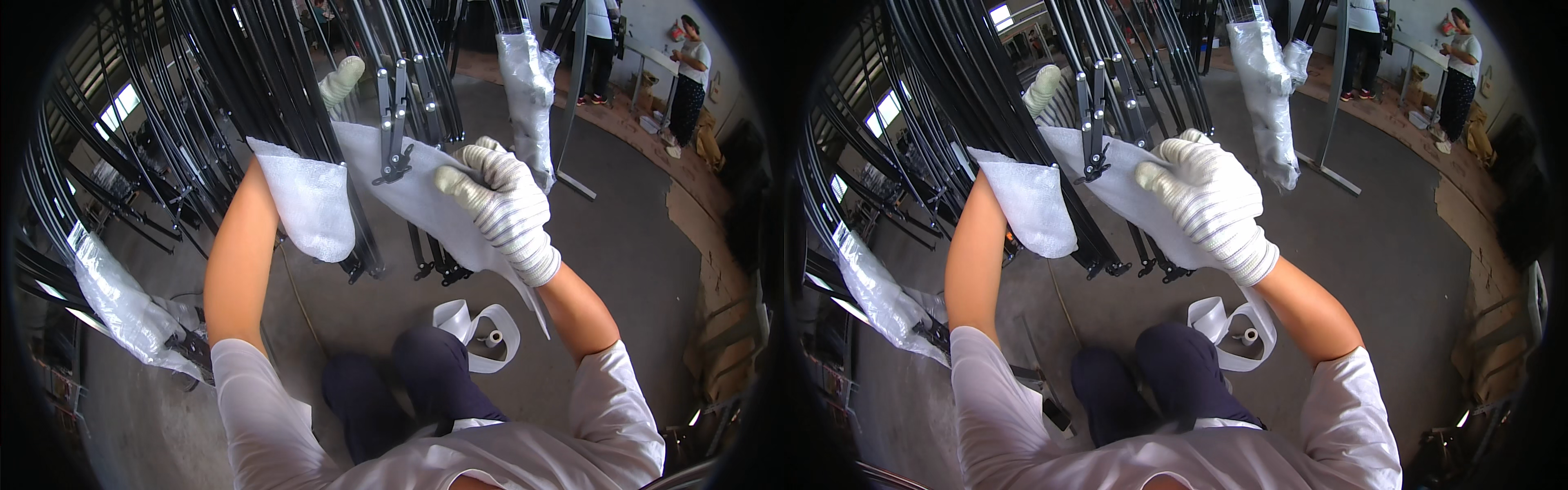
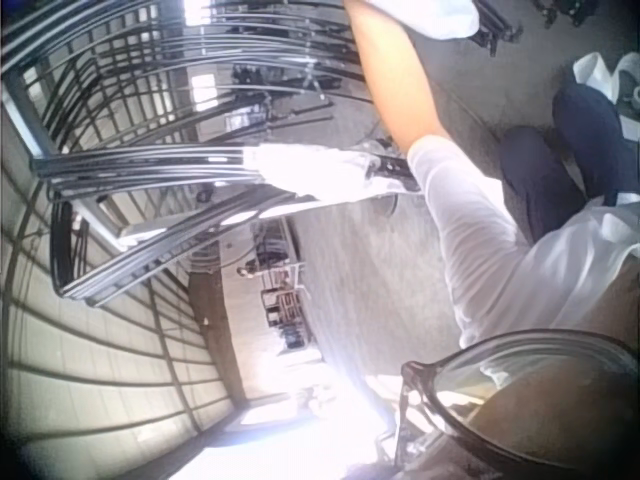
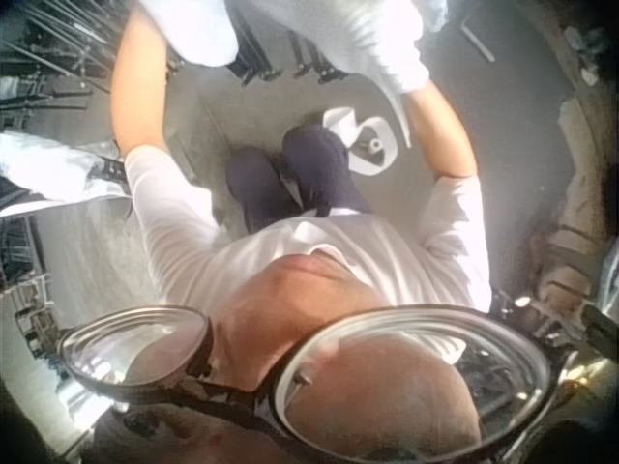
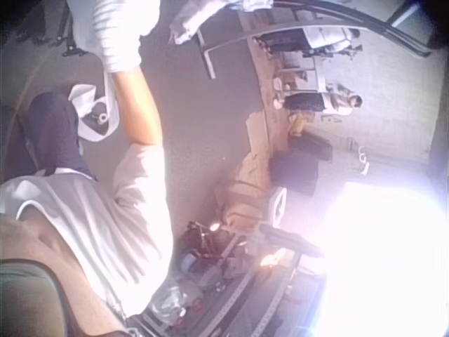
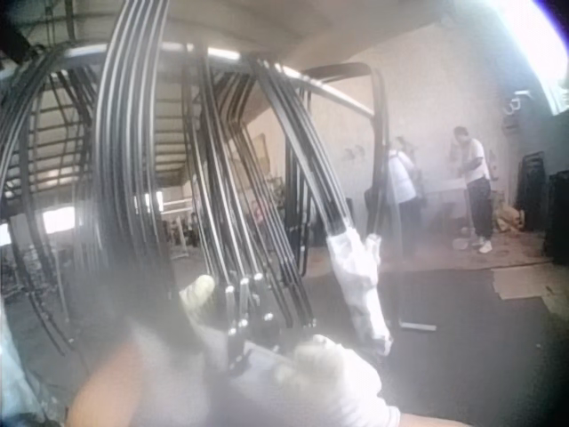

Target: The person wraps the ends of black metal frames with protective foam padding while kneeling on the floor, handling the frames one at a time and securing the foam by hand.

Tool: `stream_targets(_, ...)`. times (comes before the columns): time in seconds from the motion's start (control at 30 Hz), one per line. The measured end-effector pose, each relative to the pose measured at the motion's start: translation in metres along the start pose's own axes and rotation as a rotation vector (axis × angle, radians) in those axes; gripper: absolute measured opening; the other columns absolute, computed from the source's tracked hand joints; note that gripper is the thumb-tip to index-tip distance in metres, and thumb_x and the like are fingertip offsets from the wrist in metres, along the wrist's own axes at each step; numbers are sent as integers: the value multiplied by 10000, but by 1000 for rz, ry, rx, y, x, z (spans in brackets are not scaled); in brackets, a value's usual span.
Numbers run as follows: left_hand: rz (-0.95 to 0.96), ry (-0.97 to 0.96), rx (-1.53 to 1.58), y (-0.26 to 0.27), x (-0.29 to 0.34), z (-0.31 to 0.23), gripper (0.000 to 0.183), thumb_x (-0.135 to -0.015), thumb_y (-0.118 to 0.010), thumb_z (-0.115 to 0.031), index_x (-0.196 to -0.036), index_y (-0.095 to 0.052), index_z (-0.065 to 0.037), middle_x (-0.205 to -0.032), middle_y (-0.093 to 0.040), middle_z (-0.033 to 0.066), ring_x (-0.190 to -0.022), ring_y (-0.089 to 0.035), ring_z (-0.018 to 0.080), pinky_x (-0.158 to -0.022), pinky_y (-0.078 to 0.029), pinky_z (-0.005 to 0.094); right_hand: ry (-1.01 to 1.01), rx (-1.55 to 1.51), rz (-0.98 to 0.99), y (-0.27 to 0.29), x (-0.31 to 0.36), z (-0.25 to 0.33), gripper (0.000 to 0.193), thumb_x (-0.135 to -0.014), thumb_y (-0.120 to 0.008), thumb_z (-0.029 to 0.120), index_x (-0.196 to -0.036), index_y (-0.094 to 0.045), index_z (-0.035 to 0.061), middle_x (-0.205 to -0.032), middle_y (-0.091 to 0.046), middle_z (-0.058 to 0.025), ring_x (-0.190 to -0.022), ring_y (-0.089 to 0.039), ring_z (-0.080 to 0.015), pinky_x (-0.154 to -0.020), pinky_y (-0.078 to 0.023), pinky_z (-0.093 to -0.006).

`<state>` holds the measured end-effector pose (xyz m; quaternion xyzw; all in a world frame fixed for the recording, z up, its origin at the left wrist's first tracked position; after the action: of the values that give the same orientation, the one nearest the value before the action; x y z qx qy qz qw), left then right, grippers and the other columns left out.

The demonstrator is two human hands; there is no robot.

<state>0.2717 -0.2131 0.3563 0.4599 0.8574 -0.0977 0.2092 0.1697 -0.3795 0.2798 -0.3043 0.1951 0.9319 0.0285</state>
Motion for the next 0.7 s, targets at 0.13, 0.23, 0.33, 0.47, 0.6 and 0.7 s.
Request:
stream_targets(0.13, -39, 27, -120, 2, -6, -4, 458, -827, -600, -334, -1174, -485, -58, -813, -567, 13, -757, -538, 98, -665, -479, 227, 4, -215, -55, -11, 0, -4, 235, -745, -652, 165, -859, -627, -40, -912, -543, -123, -812, -516, -192, -734, -422, -297)
stream_targets(0.23, -37, 75, -259, -3, -11, -5, 441, -827, -603, -334, -1163, -503, -66, -788, -567, -5, -722, -541, 80, -641, -480, 212, -50, -280, 11, -19, 3, -6, 247, -753, -644, 159, -888, -610, -45, -895, -544, -90, -780, -519, -161, -709, -420, -281)
stream_targets(0.33, -69, 147, -451, -9, -20, -9, 425, -827, -605, -334, -1152, -520, -73, -764, -566, -22, -687, -544, 62, -617, -481, 197, -79, -270, 32, -26, 2, -3, 225, -760, -632, 173, -848, -611, -33, -850, -553, -81, -723, -530, -150, -667, -420, -273)
stream_targets(0.47, -231, 258, -688, -8, -18, -14, 404, -828, -608, -334, -1138, -543, -84, -731, -565, -46, -641, -548, 38, -585, -482, 176, -106, -263, 84, -36, -2, -4, 211, -754, -641, 177, -827, -614, -20, -792, -541, -73, -677, -515, -145, -648, -417, -267)
stream_targets(0.6, -460, 238, -688, -4, -7, -21, 341, -802, -654, -278, -1082, -584, -96, -741, -577, -58, -637, -554, 33, -595, -490, 182, -146, -394, 176, -46, -9, -13, 209, -753, -654, 179, -798, -618, -22, -778, -527, -48, -679, -503, -120, -633, -413, -263)
stream_targets(0.7, -446, 260, -662, -10, -5, -26, 329, -769, -694, -231, -1028, -590, -55, -807, -595, -22, -720, -581, 74, -677, -491, 216, -144, -484, 216, -50, -13, -14, 201, -754, -656, 171, -780, -619, -24, -772, -519, -30, -688, -496, -103, -620, -408, -260)
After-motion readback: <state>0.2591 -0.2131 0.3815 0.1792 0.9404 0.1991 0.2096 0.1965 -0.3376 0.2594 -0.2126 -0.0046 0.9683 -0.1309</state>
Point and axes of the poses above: each hand's wrist, its own x-axis away from the middle knuckle, its own y-axis out of the back of the hand, z = x × y, the point moved 6 cm from there along -x, towards the middle knuckle
